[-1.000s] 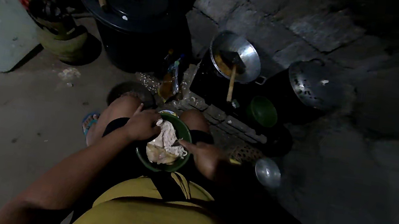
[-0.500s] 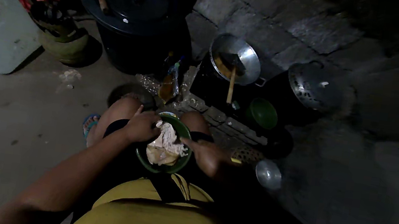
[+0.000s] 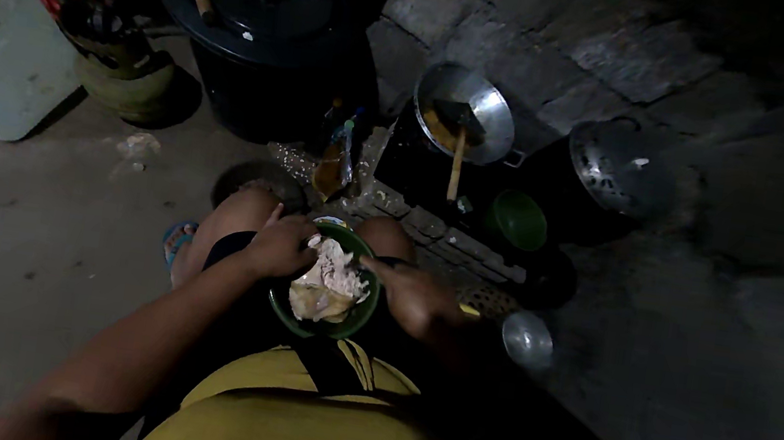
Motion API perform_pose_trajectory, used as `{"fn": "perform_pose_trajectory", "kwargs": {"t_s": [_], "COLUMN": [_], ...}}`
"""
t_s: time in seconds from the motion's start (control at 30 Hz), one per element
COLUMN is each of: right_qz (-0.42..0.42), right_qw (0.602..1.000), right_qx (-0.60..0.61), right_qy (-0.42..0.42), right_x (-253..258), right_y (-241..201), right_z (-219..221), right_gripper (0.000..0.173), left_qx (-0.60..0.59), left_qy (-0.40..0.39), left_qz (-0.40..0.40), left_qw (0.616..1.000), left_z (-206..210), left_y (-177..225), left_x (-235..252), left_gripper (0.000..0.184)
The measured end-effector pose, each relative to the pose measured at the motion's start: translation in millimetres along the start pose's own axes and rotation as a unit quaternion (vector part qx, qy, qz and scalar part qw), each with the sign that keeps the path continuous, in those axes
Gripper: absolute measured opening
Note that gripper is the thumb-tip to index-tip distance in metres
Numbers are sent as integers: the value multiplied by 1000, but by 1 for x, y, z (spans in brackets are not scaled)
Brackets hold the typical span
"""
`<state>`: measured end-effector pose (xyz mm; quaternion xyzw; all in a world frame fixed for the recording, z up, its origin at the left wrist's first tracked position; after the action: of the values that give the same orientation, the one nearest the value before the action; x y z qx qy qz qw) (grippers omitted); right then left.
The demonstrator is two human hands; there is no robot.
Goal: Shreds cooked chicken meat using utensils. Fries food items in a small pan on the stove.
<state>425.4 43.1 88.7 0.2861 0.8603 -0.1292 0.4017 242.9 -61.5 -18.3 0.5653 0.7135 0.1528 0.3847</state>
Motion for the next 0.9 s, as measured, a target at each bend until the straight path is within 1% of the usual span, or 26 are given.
{"fn": "perform_pose_trajectory", "kwargs": {"t_s": [0.07,0.13,0.17,0.23,0.3,0.37,0.43,0.5,0.53,0.6,0.67,0.8,0.83,0.9], "right_qz": [-15,-22,-20,-6,-1,-3,-11,-23,-24,-23,-15,-1,0,-10], "right_qw": [998,997,998,1000,998,996,998,1000,999,997,999,998,997,997], "right_qx": [13,12,9,-2,-6,-6,-4,8,15,9,-1,-17,-25,-33], "right_qy": [54,74,62,-2,-64,-86,-62,0,33,72,43,-68,-79,-66], "right_x": [14,20,19,9,0,-5,-6,-1,6,20,20,-3,-6,-9], "right_y": [-6,-14,-18,-22,-14,-2,4,3,0,-9,-19,-16,-12,-9], "right_z": [-2,10,16,25,33,30,15,1,0,12,25,32,27,11], "right_gripper": [54,59,62,68,69,68,64,58,56,60,68,71,71,69], "left_qx": [2,-1,1,13,18,11,5,-1,-3,-1,7,13,11,4], "left_qy": [5,11,12,6,5,3,4,7,12,15,12,6,-1,-6], "left_qz": [9,10,6,-4,-8,-7,-6,3,8,10,3,-5,-8,-15], "left_qw": [1000,1000,1000,1000,1000,1000,1000,1000,1000,1000,1000,1000,1000,1000], "left_z": [3,4,4,4,5,2,1,1,3,5,5,3,1,-2], "left_y": [0,0,0,-2,-2,-1,-2,-2,-2,-2,-3,-2,0,2], "left_x": [0,0,-1,-1,1,2,0,-1,0,1,0,0,1,0], "left_gripper": [31,29,28,30,31,32,33,32,31,30,30,29,31,33]}}
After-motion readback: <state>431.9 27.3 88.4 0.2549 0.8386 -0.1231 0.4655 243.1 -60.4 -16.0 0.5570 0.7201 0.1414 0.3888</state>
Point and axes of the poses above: each hand's wrist, its own x-axis towards the middle knuckle, its own z-axis out of the palm, y = z × x, the point moved 2 cm from there along x, towards the middle knuckle, and after that the axes turned 10 degrees about -y, right-handed, at the moved point
